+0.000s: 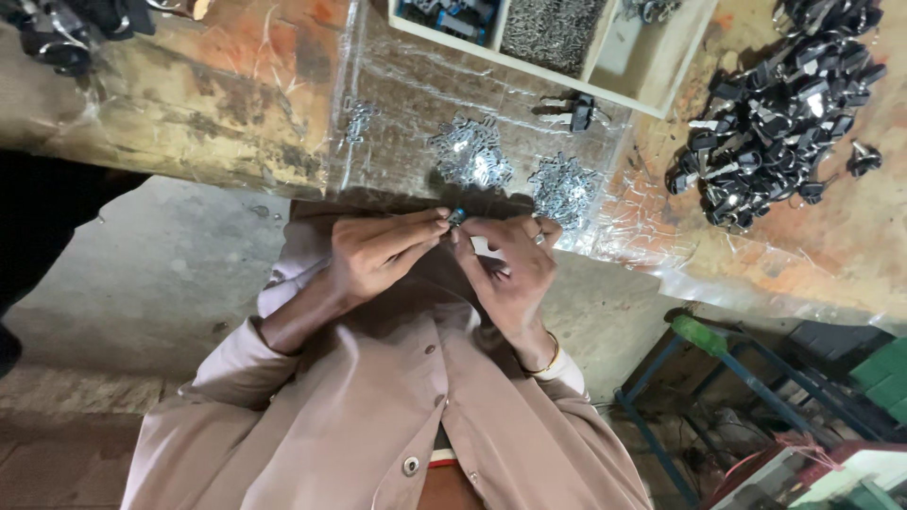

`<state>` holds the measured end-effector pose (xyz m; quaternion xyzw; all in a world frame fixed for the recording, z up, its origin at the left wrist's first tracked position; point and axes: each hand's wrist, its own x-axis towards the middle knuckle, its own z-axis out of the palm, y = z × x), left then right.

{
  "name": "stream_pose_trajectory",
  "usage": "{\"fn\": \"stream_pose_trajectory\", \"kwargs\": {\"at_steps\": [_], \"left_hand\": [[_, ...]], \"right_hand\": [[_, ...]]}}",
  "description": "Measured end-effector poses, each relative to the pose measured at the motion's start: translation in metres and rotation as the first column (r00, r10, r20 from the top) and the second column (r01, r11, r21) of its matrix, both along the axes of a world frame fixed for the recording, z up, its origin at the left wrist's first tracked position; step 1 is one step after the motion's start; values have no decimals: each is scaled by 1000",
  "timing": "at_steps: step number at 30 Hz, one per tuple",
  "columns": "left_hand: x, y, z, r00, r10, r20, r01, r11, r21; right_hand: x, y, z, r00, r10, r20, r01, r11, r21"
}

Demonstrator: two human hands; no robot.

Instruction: The person sits at a workbench assembling padlock lock cylinders. They pick small metal pins and springs from a compartment tray, insert them by hand into a lock body held in their hands, and place finished assemblies with the pile of locks and keys on the bench.

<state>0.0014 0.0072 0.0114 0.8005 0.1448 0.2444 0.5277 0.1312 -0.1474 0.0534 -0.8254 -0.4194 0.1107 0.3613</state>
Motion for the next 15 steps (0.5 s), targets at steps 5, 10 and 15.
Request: {"fn": "stream_pose_trajectory", "kwargs": {"at_steps": [5, 10, 15], "left_hand": [[1, -1, 2, 1000, 16, 11, -16, 999, -42], [0, -3, -3, 999, 35, 9, -34, 993, -112], [-2, -4, -11, 997, 10, 72, 10, 960, -280]], "right_hand": [[21, -11, 7, 980, -53, 190, 81, 986, -144], [33, -14, 9, 940, -27, 339, 114, 964, -241], [33, -28, 14, 983, -63, 174, 94, 980, -177]]}}
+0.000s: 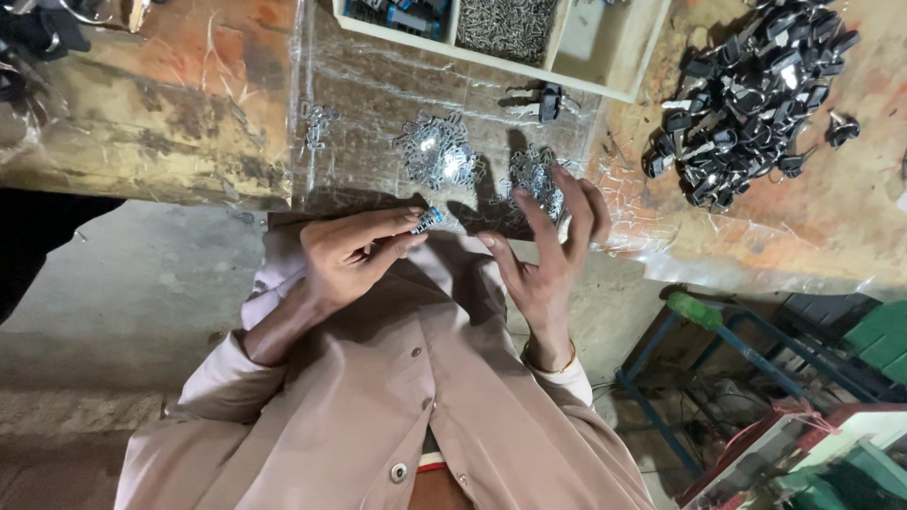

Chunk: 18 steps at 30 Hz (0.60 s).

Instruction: The person sits at a workbench assembling padlock lock cylinders. They pick small metal pins and springs from a compartment tray, insert them by hand into a lock body held in their hands, and place finished assemblies with the pile of locks and keys on the bench.

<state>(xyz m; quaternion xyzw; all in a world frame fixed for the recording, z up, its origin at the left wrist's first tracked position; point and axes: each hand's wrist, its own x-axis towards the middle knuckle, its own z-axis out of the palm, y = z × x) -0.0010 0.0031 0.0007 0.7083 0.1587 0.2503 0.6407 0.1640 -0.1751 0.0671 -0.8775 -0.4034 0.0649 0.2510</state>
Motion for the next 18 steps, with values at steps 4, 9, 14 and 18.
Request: {"fn": "stream_pose_trajectory", "kwargs": {"at_steps": [4, 9, 14, 18], "left_hand": [[-4, -2, 1, 999, -11, -52, 6, 994, -106], [-4, -2, 3, 997, -17, -76, 6, 990, -140], [-4, -2, 4, 997, -10, -71, 1, 993, -119], [-2, -4, 2, 998, -4, -69, -6, 989, -147]], "right_hand": [[-2, -6, -6, 995, 46, 92, -45, 999, -17], [-12, -12, -9, 981, 143, 127, -128, 984, -124], [-13, -14, -14, 996, 76, 46, -75, 997, -11], [-10, -14, -21, 963, 148, 226, -158, 987, 30]]}}
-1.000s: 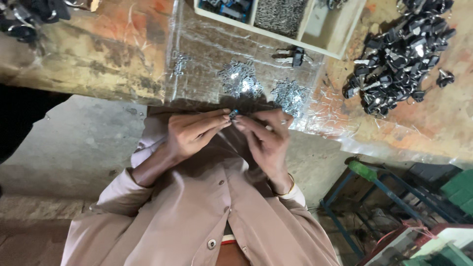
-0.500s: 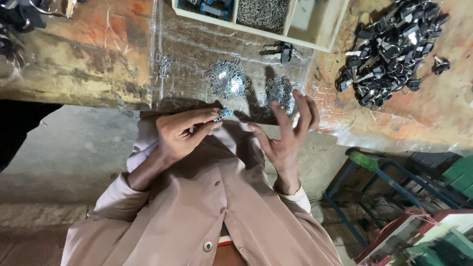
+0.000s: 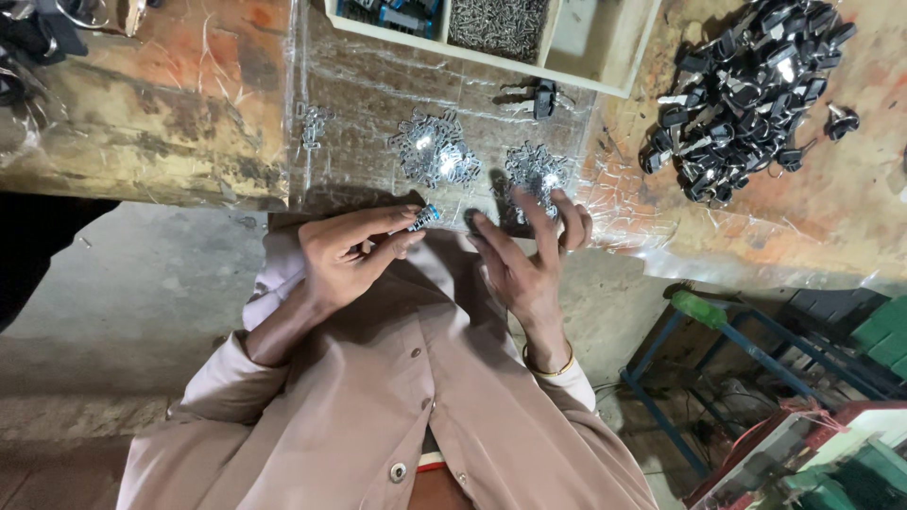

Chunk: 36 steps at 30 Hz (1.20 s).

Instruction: The person sits at a workbench assembling padlock lock cylinders. They pick small metal pins and springs from a compartment tray, insert them by hand into a lock body held in their hands, and place finished assemblies with the pile of locks and keys on the bench.

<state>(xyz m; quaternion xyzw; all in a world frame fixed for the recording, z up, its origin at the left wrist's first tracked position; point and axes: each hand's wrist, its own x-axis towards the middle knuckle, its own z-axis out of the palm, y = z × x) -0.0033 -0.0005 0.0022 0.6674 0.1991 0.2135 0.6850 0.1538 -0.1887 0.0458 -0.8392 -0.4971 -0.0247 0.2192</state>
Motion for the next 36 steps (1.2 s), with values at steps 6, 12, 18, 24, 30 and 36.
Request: {"fn": "stream_pose_trajectory", "kwargs": {"at_steps": [6, 12, 18, 24, 30, 36], "left_hand": [[0, -2, -2, 1000, 5, 1, -5, 1000, -3], [3, -2, -1, 1000, 7, 13, -8, 998, 67], [5, 0, 4, 1000, 20, -23, -15, 980, 197], [6, 3, 8, 1000, -4, 8, 0, 895, 447], [6, 3, 9, 991, -110, 77, 55, 854, 517], [2, -3, 8, 1000, 7, -5, -6, 961, 276]], "right_hand": [[1, -1, 3, 983, 58, -177, -41, 994, 97], [-11, 26, 6, 824, 101, -557, 89, 949, 303], [-19, 49, 12, 856, 67, -512, 74, 965, 251], [-25, 50, 15, 774, -122, -621, 245, 963, 116], [-8, 32, 28, 914, -15, -404, 41, 998, 56], [5, 14, 24, 998, -67, 13, 68, 987, -148]]}}
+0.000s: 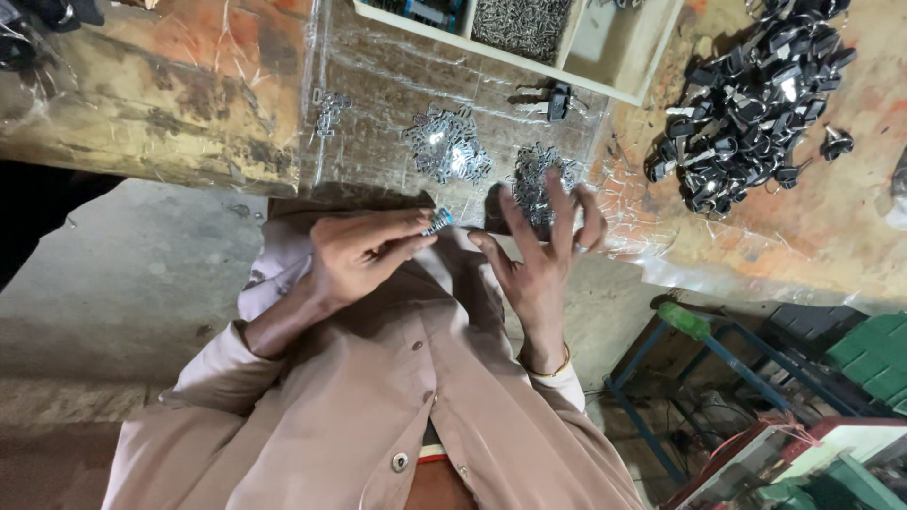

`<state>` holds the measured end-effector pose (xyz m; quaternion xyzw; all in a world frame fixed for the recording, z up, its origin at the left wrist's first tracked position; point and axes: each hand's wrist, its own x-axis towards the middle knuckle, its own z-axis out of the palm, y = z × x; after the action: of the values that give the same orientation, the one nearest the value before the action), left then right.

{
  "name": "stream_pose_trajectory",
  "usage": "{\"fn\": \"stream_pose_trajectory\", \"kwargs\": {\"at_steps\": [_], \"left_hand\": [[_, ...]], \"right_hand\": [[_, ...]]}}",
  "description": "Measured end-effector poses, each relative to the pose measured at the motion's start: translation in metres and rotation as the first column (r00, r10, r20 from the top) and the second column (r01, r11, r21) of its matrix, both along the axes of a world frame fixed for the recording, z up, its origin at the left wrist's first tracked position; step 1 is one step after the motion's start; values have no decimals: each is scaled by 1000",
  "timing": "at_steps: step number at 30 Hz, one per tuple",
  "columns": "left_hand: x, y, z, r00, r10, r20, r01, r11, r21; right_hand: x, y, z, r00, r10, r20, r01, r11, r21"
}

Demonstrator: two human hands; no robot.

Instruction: The person sits at a workbench assembling padlock lock cylinders. They pick small metal pins and springs from a compartment tray, insert them by hand into a lock body held in their hands, and place finished assemblies with the pile of locks and keys on the bench.

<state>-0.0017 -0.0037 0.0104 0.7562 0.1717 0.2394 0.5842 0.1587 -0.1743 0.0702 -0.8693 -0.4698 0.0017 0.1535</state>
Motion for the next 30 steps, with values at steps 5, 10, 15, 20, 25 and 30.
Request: {"fn": "stream_pose_trajectory", "kwargs": {"at_steps": [5, 10, 15, 20, 25, 30], "left_hand": [[0, 4, -6, 1000, 18, 0, -18, 984, -179], [2, 3, -6, 999, 41, -12, -42, 989, -144], [4, 6, -4, 999, 36, -29, -39, 995, -88], [4, 5, -1, 998, 17, -54, -22, 995, -93], [3, 5, -3, 999, 13, -41, -11, 999, 37], [1, 8, -5, 1000, -24, -11, 25, 986, 164]], "right_hand": [[-2, -11, -18, 984, 169, -50, -155, 964, 214], [-16, 2, -26, 900, 152, -409, 33, 911, 410], [-22, 23, -19, 898, 132, -420, 41, 925, 378], [-25, 34, -20, 817, 63, -573, 203, 899, 389], [-26, 35, -22, 725, 72, -684, 267, 887, 376], [-21, 25, -18, 928, 118, -354, -6, 953, 303]]}}
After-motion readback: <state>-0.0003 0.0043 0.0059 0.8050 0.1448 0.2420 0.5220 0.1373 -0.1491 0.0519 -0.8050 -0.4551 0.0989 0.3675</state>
